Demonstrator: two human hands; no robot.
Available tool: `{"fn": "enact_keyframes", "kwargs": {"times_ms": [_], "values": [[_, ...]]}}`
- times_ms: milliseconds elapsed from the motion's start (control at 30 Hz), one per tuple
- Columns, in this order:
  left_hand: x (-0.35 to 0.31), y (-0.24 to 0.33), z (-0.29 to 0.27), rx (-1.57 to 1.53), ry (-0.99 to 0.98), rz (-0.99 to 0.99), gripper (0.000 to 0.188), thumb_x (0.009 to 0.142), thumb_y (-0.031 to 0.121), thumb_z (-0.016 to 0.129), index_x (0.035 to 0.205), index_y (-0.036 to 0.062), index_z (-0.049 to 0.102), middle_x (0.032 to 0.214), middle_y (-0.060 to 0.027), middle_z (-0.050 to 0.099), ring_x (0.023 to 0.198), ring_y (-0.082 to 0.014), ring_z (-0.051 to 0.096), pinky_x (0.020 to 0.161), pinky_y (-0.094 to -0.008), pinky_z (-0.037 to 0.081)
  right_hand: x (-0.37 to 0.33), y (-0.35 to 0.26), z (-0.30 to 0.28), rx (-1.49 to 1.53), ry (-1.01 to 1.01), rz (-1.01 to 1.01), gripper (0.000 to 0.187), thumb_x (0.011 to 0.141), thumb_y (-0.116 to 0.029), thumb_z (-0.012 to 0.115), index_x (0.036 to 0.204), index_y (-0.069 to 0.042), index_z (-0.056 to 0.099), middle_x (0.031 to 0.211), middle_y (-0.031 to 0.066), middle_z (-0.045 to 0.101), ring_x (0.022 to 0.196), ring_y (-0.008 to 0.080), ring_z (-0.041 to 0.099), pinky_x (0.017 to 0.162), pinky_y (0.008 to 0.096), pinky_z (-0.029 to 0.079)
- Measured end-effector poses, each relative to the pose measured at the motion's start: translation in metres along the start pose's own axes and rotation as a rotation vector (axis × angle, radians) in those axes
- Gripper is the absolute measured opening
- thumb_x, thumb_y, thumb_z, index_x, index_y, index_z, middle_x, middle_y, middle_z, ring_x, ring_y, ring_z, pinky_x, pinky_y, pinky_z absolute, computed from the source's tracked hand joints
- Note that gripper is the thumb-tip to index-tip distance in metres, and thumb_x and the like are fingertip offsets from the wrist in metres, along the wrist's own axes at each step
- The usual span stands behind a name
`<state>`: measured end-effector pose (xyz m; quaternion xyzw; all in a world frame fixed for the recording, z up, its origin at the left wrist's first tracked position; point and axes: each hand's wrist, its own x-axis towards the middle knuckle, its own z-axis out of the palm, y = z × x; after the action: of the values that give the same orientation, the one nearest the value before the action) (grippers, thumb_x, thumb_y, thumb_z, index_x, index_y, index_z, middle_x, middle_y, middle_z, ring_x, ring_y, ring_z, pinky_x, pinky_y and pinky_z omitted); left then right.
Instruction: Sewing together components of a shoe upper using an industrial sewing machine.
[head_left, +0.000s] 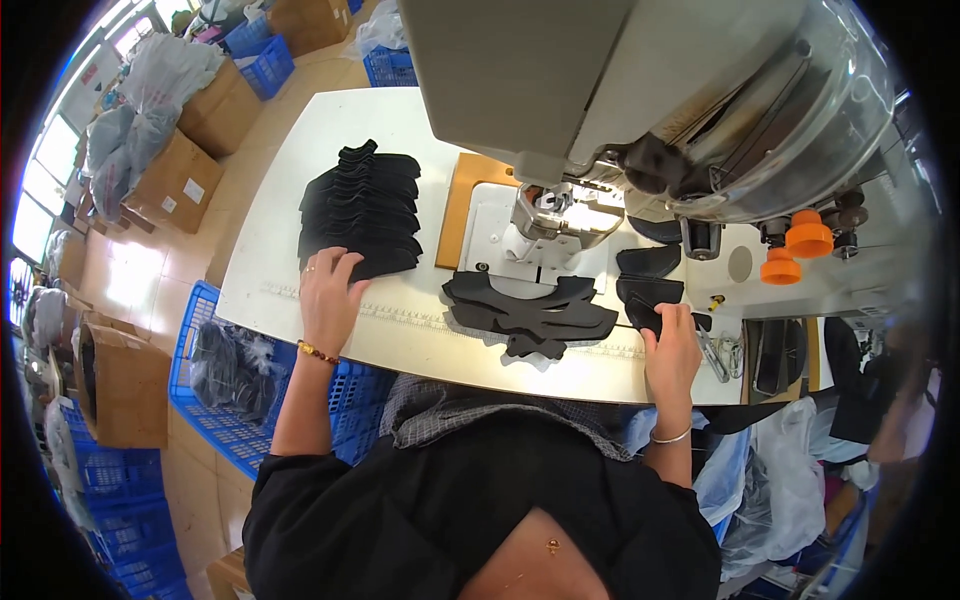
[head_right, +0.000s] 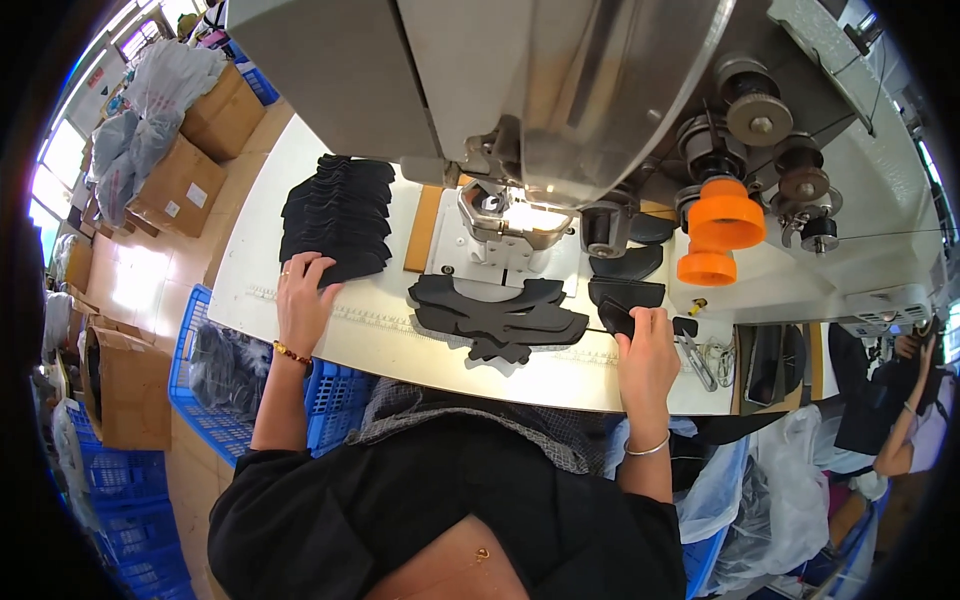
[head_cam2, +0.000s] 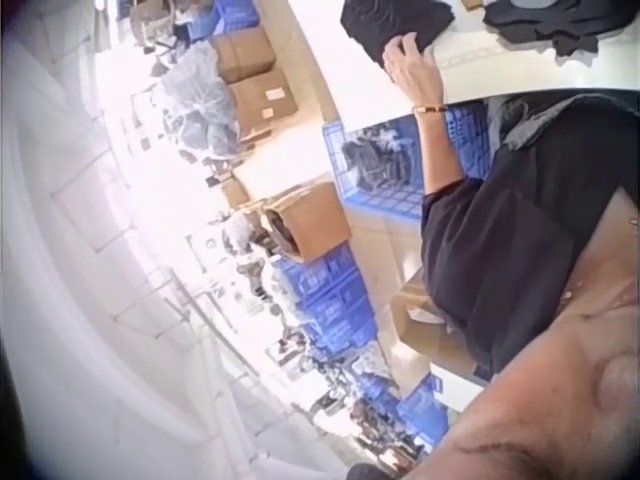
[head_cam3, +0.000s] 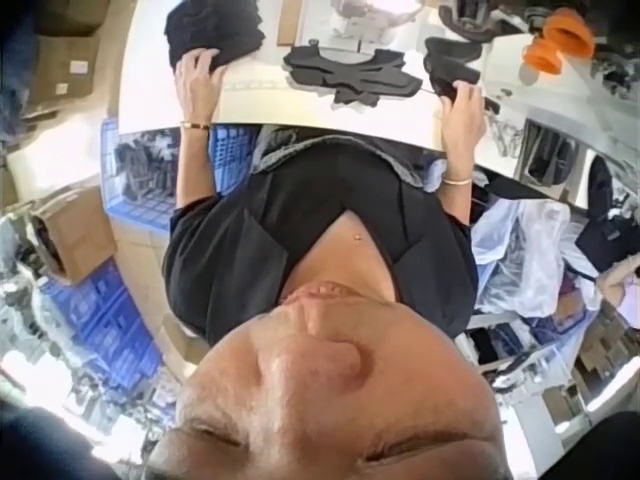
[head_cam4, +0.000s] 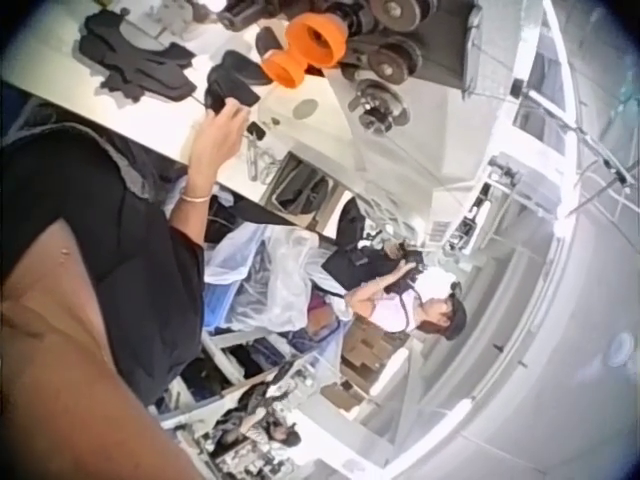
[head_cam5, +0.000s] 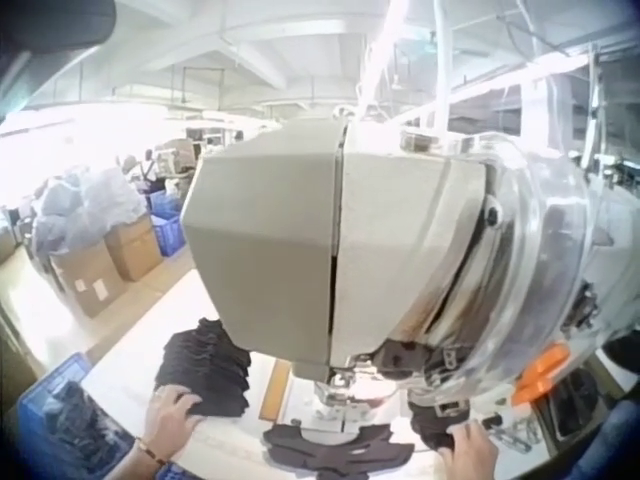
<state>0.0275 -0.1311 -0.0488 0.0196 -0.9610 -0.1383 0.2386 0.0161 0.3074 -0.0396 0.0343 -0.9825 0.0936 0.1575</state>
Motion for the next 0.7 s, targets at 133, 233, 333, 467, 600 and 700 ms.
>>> {"fn": "enact_keyframes", "kwargs": {"times_ms": [133,233,333,467,600,700], "values": [[0.003,-0.001,0.005,0.003,-0.007,0.039,0.034,0.067,0.006,0.076,0.101,0.0072,0.067,0.109,-0.0109,0.055,0.104,-0.0299,0.053,0.087,-0.0401,0.045,-0.001,0.001,-0.001,0.0,-0.003,0.003,0.04,0.071,-0.007,0.074,0.105,-0.009,0.053,0.102,0.007,0.052,0.098,0.027,0.056,0.075,0.0377,0.049],[0.013,-0.006,0.005,0.013,-0.007,0.08,0.033,0.068,0.008,0.075,0.1,0.0083,0.067,0.107,-0.0094,0.054,0.102,-0.03,0.052,0.084,-0.0393,0.046,0.0,0.0,-0.002,0.01,-0.012,0.016,0.039,0.071,-0.007,0.074,0.105,-0.01,0.054,0.102,0.0072,0.052,0.098,0.0268,0.056,0.075,0.0379,0.049],[0.032,-0.007,0.015,0.026,-0.012,0.063,0.035,0.067,0.008,0.075,0.101,0.0087,0.067,0.105,-0.0096,0.054,0.099,-0.0298,0.052,0.084,-0.039,0.046,0.002,0.001,-0.002,0.028,-0.01,0.013,0.04,0.071,-0.008,0.074,0.105,-0.01,0.054,0.1,0.0074,0.051,0.097,0.0266,0.056,0.074,0.0379,0.049],[0.054,-0.014,0.028,0.063,0.021,0.039,0.034,0.066,0.01,0.077,0.098,0.0083,0.066,0.101,-0.0085,0.053,0.098,-0.029,0.051,0.083,-0.039,0.046,0.007,0.003,0.002,0.036,0.022,-0.014,0.039,0.07,-0.009,0.075,0.103,-0.01,0.054,0.096,0.0074,0.05,0.091,0.0268,0.055,0.071,0.0379,0.048],[0.069,0.004,0.02,0.231,-0.018,0.013,0.034,0.067,0.011,0.078,0.099,0.0079,0.066,0.097,-0.009,0.053,0.095,-0.0275,0.051,0.082,-0.0367,0.047,0.012,0.008,0.008,0.077,0.053,-0.004,0.036,0.07,-0.011,0.076,0.099,-0.011,0.055,0.093,0.0066,0.051,0.09,0.0266,0.056,0.07,0.0378,0.048],[0.068,0.048,0.008,0.103,-0.014,0.206,0.029,0.07,0.011,0.075,0.098,0.0065,0.066,0.097,-0.0091,0.058,0.093,-0.0278,0.054,0.08,-0.0367,0.047,0.015,0.016,0.016,0.084,0.099,-0.026,0.025,0.072,-0.012,0.074,0.09,-0.01,0.055,0.087,0.0038,0.051,0.085,0.0236,0.056,0.064,0.0365,0.048]]}}
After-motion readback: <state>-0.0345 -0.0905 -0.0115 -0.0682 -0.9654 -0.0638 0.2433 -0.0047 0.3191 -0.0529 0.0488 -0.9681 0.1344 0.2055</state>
